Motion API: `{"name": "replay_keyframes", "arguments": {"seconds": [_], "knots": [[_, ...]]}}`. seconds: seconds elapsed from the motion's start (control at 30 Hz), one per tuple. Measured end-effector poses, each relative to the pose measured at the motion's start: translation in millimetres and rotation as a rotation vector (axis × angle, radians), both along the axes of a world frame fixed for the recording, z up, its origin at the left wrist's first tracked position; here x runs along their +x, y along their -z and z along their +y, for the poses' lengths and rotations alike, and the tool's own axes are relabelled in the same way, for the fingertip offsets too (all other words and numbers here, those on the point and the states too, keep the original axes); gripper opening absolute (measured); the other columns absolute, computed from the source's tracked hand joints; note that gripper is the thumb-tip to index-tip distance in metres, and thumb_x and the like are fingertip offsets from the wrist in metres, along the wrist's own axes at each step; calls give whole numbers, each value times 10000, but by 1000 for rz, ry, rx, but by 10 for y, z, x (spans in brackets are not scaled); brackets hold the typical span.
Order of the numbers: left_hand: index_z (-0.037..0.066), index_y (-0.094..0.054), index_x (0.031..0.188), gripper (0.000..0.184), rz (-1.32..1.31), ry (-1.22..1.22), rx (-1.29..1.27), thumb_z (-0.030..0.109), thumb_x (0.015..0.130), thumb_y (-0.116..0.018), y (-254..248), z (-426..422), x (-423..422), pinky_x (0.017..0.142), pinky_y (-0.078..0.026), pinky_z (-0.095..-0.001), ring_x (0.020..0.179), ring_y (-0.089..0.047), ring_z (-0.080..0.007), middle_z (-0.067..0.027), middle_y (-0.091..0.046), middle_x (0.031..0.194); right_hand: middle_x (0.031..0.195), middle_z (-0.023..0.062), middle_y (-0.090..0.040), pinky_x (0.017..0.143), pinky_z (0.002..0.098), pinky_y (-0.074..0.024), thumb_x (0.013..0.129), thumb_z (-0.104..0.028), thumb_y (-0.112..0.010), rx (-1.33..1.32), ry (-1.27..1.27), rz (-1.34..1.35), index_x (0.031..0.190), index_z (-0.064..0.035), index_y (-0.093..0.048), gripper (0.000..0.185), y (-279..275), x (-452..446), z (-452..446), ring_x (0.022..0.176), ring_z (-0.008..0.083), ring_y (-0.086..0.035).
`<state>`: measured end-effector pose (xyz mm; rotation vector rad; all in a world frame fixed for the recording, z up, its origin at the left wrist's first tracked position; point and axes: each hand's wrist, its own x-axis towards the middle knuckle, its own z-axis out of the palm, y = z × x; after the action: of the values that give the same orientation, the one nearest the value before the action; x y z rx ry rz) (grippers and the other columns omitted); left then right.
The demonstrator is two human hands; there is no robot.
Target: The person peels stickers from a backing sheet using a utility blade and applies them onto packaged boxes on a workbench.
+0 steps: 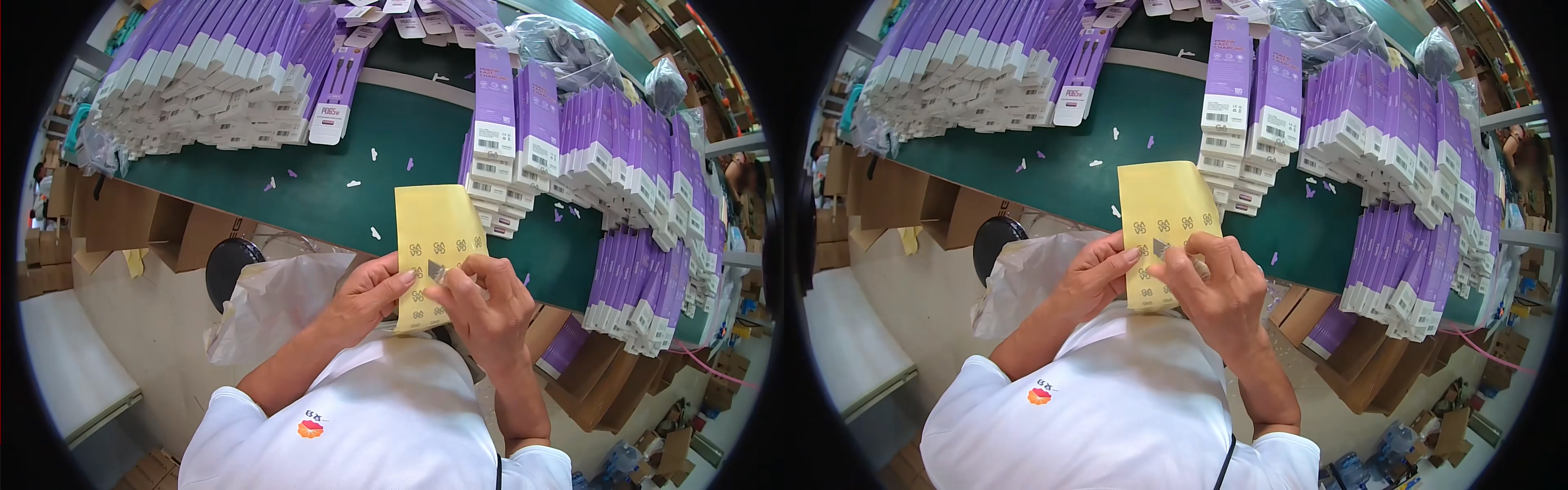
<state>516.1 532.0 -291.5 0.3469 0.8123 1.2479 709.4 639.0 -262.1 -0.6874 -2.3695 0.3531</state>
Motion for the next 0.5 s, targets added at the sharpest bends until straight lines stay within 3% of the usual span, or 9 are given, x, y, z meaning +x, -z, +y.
{"name": "replay_keyframes", "arguments": {"seconds": [0.07, 0.17, 0.37, 0.5], "knots": [[-28, -450, 1635, 498, 1, 26, -1, 207, 1200, -510, -7, 14, -14, 1168, -577, -439, 1387, -665, -214, -148, -639, 1526, 950, 38, -665, 573, 338, -518, 836, -176, -957, -55, 2, 8, 1046, -97, -776, 289, -34, 27, -14, 762, 189, -629], [-5, -499, 1621, 460, 36, 61, 17, 212, 1215, -492, -28, 41, 9, 1103, -571, -345, 1300, -665, -119, -83, -680, 1457, 951, 31, -666, 583, 336, -506, 832, -170, -960, -1, -11, 53, 1081, -101, -800, 304, 73, 111, 11, 755, 189, -616], [5, -530, 1574, 426, 220, 153, 123, 238, 1217, -512, 31, 69, 76, 811, -507, -222, 978, -587, 9, 4, -697, 1237, 992, 37, -662, 641, 355, -526, 846, -164, -944, -32, -21, 57, 1099, -98, -823, 289, 4, 205, -9, 812, 221, -666], [13, -535, 1572, 429, 210, 140, 131, 254, 1217, -522, 52, 100, 115, 707, -423, -196, 855, -502, 32, 45, -676, 1129, 978, 37, -666, 637, 361, -522, 852, -123, -928, -59, 10, 74, 1085, -90, -834, 254, 11, 216, -19, 802, 223, -658]]}}
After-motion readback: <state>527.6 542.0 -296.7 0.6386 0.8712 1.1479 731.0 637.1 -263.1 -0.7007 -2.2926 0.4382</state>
